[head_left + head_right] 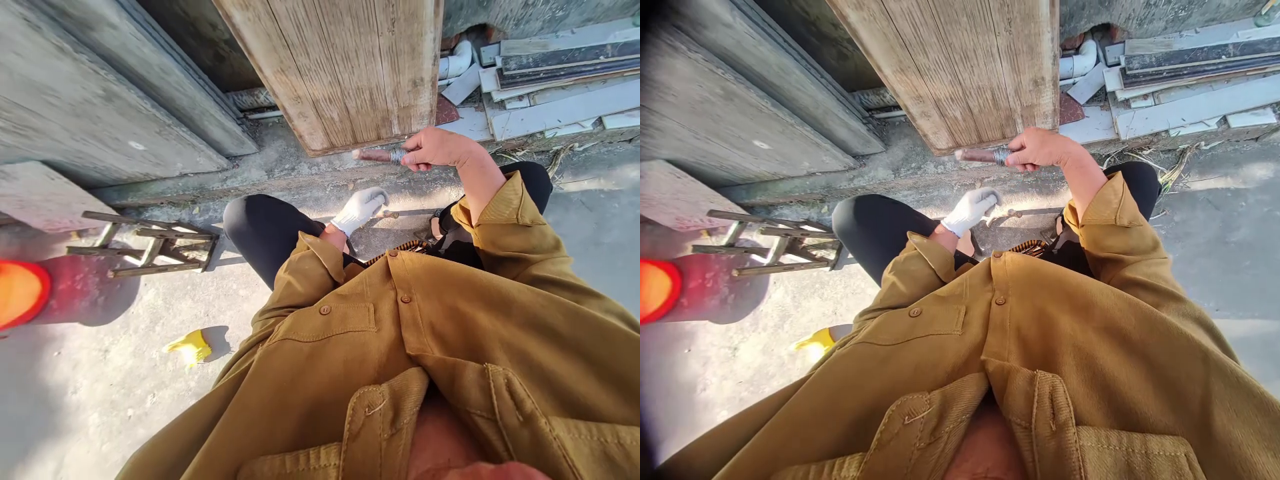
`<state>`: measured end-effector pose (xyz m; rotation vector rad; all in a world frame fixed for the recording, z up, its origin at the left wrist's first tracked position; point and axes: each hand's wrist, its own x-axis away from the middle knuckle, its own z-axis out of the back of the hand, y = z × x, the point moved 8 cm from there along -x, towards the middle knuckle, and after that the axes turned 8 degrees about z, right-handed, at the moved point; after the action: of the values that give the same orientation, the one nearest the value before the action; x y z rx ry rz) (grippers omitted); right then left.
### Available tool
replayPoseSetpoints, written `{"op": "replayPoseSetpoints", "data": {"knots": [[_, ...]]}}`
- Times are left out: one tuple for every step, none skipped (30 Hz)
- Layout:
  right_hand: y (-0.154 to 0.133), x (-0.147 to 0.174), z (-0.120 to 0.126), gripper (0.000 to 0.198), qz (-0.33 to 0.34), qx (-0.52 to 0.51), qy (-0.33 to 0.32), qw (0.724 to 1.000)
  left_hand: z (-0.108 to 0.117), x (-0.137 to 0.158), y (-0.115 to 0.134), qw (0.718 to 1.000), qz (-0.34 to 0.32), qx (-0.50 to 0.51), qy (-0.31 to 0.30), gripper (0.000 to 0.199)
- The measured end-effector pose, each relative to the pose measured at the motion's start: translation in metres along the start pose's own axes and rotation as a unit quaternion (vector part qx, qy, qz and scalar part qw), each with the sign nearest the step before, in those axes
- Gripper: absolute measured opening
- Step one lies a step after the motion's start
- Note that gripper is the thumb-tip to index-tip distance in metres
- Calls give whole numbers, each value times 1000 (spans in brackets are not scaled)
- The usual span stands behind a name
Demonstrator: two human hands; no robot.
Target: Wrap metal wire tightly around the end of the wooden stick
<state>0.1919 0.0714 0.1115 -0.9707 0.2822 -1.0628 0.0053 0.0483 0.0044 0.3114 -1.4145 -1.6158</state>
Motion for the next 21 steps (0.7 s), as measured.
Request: {"op": "replayPoseSetpoints", "data": {"knots": [[3, -1, 2, 34, -12, -10, 29, 999, -5, 5, 1, 1000, 4, 1, 0, 18], [7, -2, 3, 35, -23, -17, 53, 998, -8, 10, 2, 1000, 7, 3, 2, 19], [11, -5, 1, 35, -33, -21, 73, 997, -10, 14, 3, 1000, 10, 4, 7, 19], [15, -7, 0, 34, -43, -18, 90, 995, -11, 18, 3, 1000, 11, 2, 11, 20], [19, -10, -1, 32, -54, -7, 102, 993, -12, 20, 4, 1000, 7, -6, 14, 19], [24, -12, -2, 30, -67, 11, 111, 992, -12, 22, 4, 1000, 0, -24, 17, 19], [28, -15, -3, 27, -79, 36, 113, 990, -12, 23, 4, 999, -10, -50, 20, 18], [31, -17, -5, 25, -92, 66, 109, 988, -12, 23, 4, 996, -20, -80, 23, 18], [34, -19, -6, 24, -104, 102, 102, 984, -12, 22, 2, 993, -29, -110, 24, 19], [35, -21, -7, 25, -115, 141, 91, 979, -12, 21, 1, 990, -36, -136, 24, 20], [35, -22, -9, 27, -125, 182, 78, 972, -12, 19, -1, 987, -45, -156, 21, 22], [35, -24, -12, 31, -135, 220, 62, 964, -13, 18, -2, 984, -54, -169, 19, 24], [35, -24, -16, 35, -144, 256, 41, 955, -14, 17, -3, 982, -64, -177, 19, 25], [36, -25, -22, 39, -154, 287, 14, 945, -13, 16, -4, 981, -73, -179, 24, 25], [38, -25, -30, 39, -161, 310, -23, 937, -12, 15, -5, 981, -80, -176, 33, 25], [41, -24, -41, 35, -168, 323, -68, 929, -9, 15, -5, 981, -83, -169, 44, 25], [44, -23, -53, 30, -171, 325, -119, 922, -6, 15, -6, 982, -82, -158, 56, 25], [47, -20, -66, 24, -171, 314, -175, 917, -3, 16, -7, 984, -79, -143, 65, 24], [49, -16, -80, 21, -167, 289, -234, 913, 0, 16, -8, 987, -75, -127, 69, 23], [49, -11, -94, 22, -159, 252, -290, 909, 2, 16, -9, 989, -71, -108, 71, 22], [46, -7, -106, 24, -143, 209, -339, 906, 5, 16, -11, 991, -66, -87, 70, 21]]}}
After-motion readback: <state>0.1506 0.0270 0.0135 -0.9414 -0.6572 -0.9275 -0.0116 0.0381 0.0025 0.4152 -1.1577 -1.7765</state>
